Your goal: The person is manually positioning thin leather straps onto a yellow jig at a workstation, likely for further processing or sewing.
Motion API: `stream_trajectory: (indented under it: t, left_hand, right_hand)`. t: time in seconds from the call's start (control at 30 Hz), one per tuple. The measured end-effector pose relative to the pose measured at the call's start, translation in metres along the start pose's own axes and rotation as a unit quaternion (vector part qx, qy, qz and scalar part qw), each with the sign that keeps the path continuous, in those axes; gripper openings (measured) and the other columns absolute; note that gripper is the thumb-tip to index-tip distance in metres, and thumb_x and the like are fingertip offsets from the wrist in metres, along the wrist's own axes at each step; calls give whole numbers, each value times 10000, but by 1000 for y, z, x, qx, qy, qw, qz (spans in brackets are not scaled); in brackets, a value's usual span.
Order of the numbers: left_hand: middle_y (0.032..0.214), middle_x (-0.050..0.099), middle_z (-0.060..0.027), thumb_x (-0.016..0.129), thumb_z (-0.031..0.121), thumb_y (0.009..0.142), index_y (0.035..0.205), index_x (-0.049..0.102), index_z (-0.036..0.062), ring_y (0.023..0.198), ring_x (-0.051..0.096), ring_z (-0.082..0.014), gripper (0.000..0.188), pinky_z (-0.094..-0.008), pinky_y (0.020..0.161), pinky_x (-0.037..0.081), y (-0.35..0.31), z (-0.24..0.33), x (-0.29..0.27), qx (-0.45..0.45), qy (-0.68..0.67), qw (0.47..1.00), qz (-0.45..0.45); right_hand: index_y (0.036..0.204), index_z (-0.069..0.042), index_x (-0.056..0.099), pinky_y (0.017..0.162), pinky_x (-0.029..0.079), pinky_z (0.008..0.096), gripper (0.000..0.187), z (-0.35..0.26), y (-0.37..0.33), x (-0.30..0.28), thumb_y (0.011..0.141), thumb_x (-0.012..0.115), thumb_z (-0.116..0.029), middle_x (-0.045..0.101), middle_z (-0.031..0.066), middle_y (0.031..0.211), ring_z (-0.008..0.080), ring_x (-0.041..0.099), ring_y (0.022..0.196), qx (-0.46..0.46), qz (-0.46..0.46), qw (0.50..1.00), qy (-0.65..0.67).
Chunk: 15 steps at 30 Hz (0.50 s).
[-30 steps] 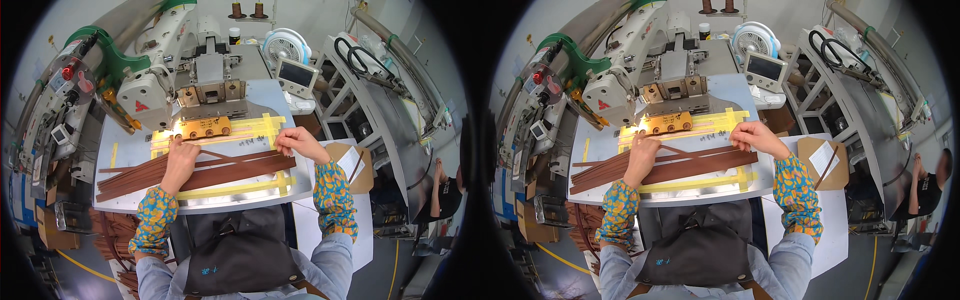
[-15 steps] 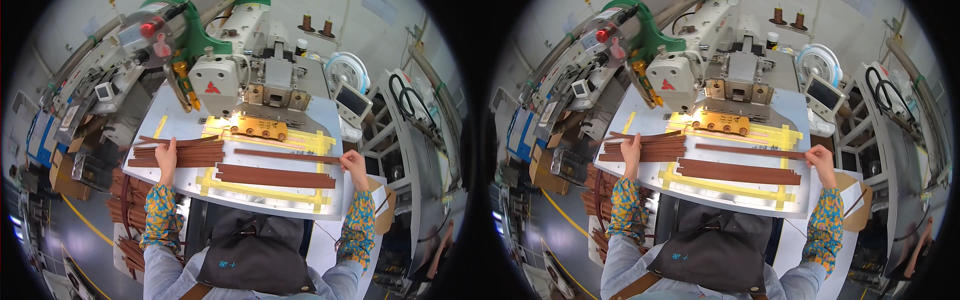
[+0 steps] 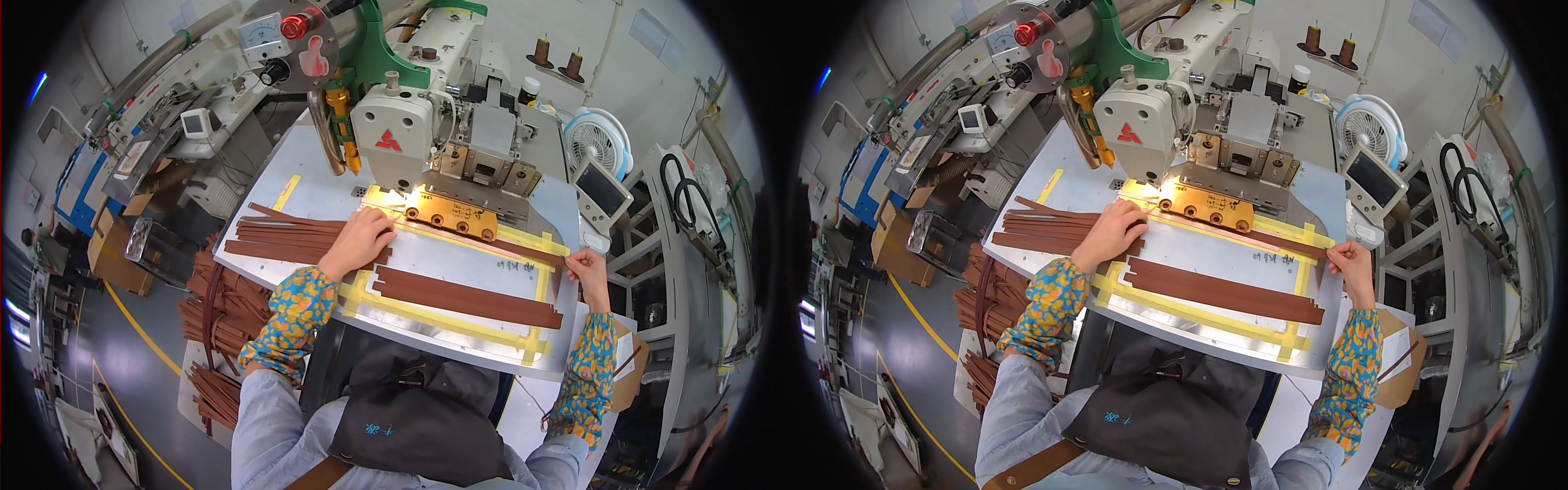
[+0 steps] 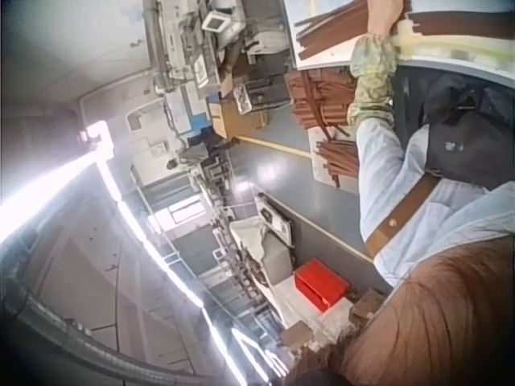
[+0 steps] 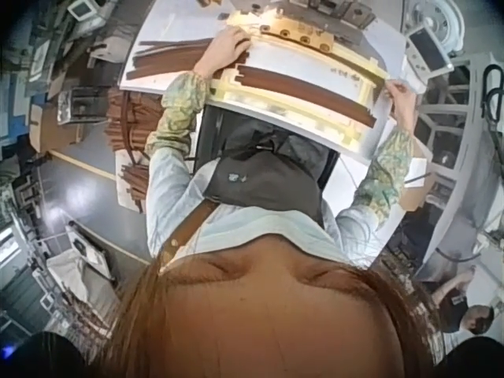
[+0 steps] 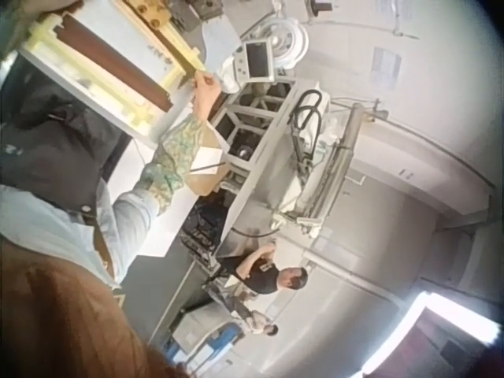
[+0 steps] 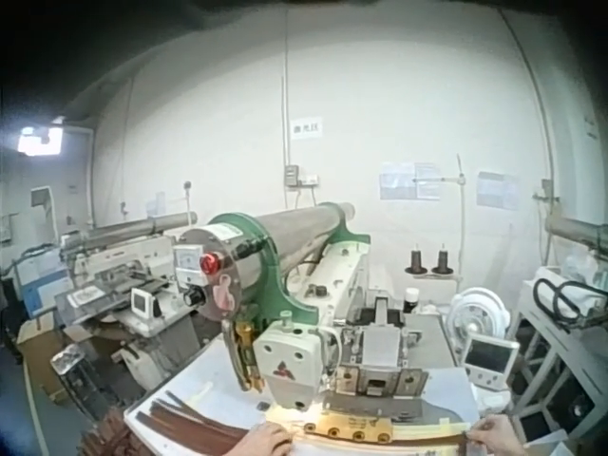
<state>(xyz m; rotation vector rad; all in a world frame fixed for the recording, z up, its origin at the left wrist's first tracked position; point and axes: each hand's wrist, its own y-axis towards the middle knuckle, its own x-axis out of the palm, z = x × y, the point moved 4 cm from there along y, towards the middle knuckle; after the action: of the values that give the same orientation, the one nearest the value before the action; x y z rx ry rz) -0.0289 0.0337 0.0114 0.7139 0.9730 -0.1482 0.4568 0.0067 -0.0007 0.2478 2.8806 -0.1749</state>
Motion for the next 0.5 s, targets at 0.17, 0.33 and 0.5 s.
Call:
stream_trajectory:
  t: [0.17, 0.33, 0.5]
  left_hand:
    - [1056, 599, -134, 654, 164, 848, 1070, 594, 20, 1055, 532, -313, 272, -409, 870, 424, 0, -9, 18, -47, -28, 994, -93]
    - [1229, 581, -80, 606, 207, 892, 1146, 621, 31, 1169, 474, -270, 310, -413, 994, 346, 2, 9, 13, 40, 67, 996, -38]
    - [1268, 576, -57, 596, 232, 895, 1200, 614, 44, 1201, 463, -251, 359, -403, 1016, 326, 6, 9, 18, 22, 103, 992, -74]
  right_hand:
    - [842, -13, 603, 493, 457, 203, 95, -3, 7, 13, 851, 695, -37, 620, 23, 690, 76, 575, 559, 8, -15, 1000, -12]
    - [836, -11, 599, 495, 460, 201, 104, 0, 11, 22, 850, 698, -39, 620, 24, 688, 75, 575, 562, 11, -16, 1000, -18]
    - [829, -9, 624, 512, 477, 210, 86, 17, 16, 32, 840, 703, -43, 622, 31, 692, 91, 579, 559, -36, 6, 998, -44]
